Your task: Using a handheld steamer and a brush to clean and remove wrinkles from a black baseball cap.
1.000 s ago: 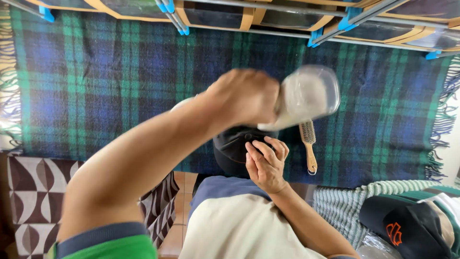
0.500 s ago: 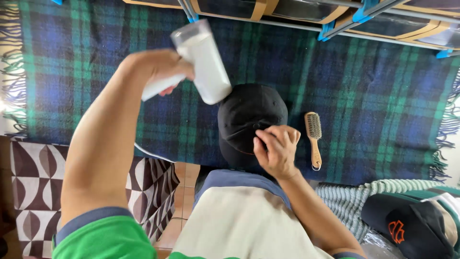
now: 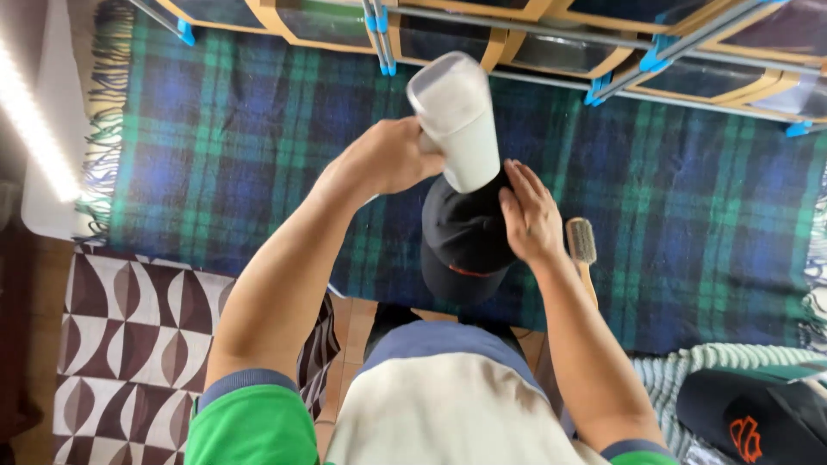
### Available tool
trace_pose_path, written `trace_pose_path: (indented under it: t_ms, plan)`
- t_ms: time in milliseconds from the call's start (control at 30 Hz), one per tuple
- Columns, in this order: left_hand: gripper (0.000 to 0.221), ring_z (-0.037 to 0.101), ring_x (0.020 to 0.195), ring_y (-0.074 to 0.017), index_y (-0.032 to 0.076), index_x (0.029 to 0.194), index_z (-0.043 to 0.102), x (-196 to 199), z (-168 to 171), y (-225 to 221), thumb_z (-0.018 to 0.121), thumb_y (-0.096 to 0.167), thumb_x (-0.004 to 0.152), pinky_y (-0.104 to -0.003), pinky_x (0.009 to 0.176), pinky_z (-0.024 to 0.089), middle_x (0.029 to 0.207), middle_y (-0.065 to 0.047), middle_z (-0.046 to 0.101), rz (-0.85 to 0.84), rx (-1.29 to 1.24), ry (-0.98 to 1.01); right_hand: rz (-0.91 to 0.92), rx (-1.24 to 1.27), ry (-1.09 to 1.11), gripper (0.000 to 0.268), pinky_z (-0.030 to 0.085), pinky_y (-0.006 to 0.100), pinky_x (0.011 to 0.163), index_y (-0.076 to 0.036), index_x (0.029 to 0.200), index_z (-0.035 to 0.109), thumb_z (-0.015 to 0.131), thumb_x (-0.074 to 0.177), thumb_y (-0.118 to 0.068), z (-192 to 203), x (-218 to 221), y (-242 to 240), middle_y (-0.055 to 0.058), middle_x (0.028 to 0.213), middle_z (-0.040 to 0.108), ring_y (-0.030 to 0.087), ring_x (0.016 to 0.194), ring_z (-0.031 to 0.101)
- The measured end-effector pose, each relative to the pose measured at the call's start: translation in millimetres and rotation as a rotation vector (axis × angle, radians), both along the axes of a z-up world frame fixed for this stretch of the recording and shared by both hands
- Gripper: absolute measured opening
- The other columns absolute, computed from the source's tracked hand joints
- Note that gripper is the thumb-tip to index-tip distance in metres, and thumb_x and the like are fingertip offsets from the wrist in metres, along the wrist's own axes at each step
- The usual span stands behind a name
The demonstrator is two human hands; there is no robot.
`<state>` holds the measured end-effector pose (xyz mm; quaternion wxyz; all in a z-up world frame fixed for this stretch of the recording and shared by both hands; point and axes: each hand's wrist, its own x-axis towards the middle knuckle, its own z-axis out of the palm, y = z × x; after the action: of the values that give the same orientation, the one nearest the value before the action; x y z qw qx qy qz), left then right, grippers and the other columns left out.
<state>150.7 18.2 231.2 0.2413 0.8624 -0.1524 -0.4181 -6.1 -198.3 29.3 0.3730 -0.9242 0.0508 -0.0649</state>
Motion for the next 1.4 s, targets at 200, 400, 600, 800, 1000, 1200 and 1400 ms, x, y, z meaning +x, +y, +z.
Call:
trace_pose_path:
  t_ms: [200,400,600,800,1000,1200,1400]
  plan:
    - [0.043,0.068,0.085,-0.0492,-0.003,0.104,0.069,-44.7,-49.6,52.1,0.072,0.037,0.088,-0.053,0.075,0.057,0.090,-0.029,0.069,-0.165,-0.120,-0.456,0.041,0.054,-0.085,0.039,0.049,0.051,0.102,-0.014,0.144,0.062,0.053,0.113,-0.035,-29.7,20.1,-31.4,0.016,0.134,0.067,0.039,0.123,0.062]
    - [0.032,0.072,0.056,-0.0302,-0.002,0.096,0.072,-158.2,-146.8,107.7,0.068,0.029,0.087,-0.048,0.050,0.062,0.069,-0.024,0.069,0.633,-0.533,-0.267,-0.156,0.228,0.273,0.041,0.048,0.044,0.104,-0.042,0.138,0.062,0.050,0.103,-0.060,7.5,13.2,-13.7,0.000,0.130,0.069,0.028,0.124,0.061]
    - [0.022,0.066,0.047,-0.0221,0.005,0.078,0.067,-227.1,-194.4,93.5,0.071,0.026,0.084,-0.038,0.044,0.057,0.056,-0.010,0.064,1.031,-0.746,-0.137,-0.261,0.248,0.236,0.039,0.049,0.039,0.103,-0.045,0.132,0.066,0.053,0.101,-0.063,-2.8,9.9,-10.4,-0.004,0.128,0.070,0.023,0.122,0.063]
    - [0.032,0.059,0.047,-0.0153,0.005,0.073,0.071,-270.1,-200.8,101.8,0.069,0.027,0.095,-0.031,0.057,0.056,0.058,-0.011,0.068,1.146,-0.766,-0.160,0.051,-0.057,-0.519,0.018,0.051,0.036,0.081,-0.012,0.091,0.069,0.060,0.106,-0.016,53.1,-85.3,48.7,0.004,0.084,0.067,0.027,0.078,0.063]
    - [0.042,0.056,0.127,-0.0261,-0.001,0.120,0.060,-299.4,-203.5,46.5,0.070,0.034,0.099,-0.043,0.112,0.044,0.128,-0.016,0.060,0.819,-1.070,-0.091,0.407,0.297,-0.073,0.076,0.058,0.055,0.067,-0.002,0.145,0.048,0.078,0.075,-0.010,42.3,-153.0,125.3,0.020,0.119,0.063,0.045,0.094,0.068]
    - [0.030,0.059,0.124,-0.0397,-0.006,0.126,0.066,-313.8,-230.7,72.8,0.060,0.003,0.097,-0.047,0.116,0.043,0.123,-0.024,0.065,-0.051,-0.680,-0.183,0.223,0.069,0.103,0.074,0.054,0.058,0.059,-0.010,0.141,0.055,0.068,0.069,-0.010,32.4,-187.6,74.1,0.015,0.121,0.058,0.050,0.080,0.064]
    - [0.068,0.046,0.139,-0.0500,0.010,0.160,0.022,-263.4,-308.3,90.1,0.058,0.018,0.103,-0.062,0.113,0.037,0.154,-0.033,0.037,1.246,-1.073,0.673,0.237,0.166,0.185,0.051,0.057,0.049,0.068,-0.013,0.117,0.071,0.087,0.070,-0.024,15.2,-242.5,23.3,0.010,0.102,0.068,0.038,0.083,0.071]
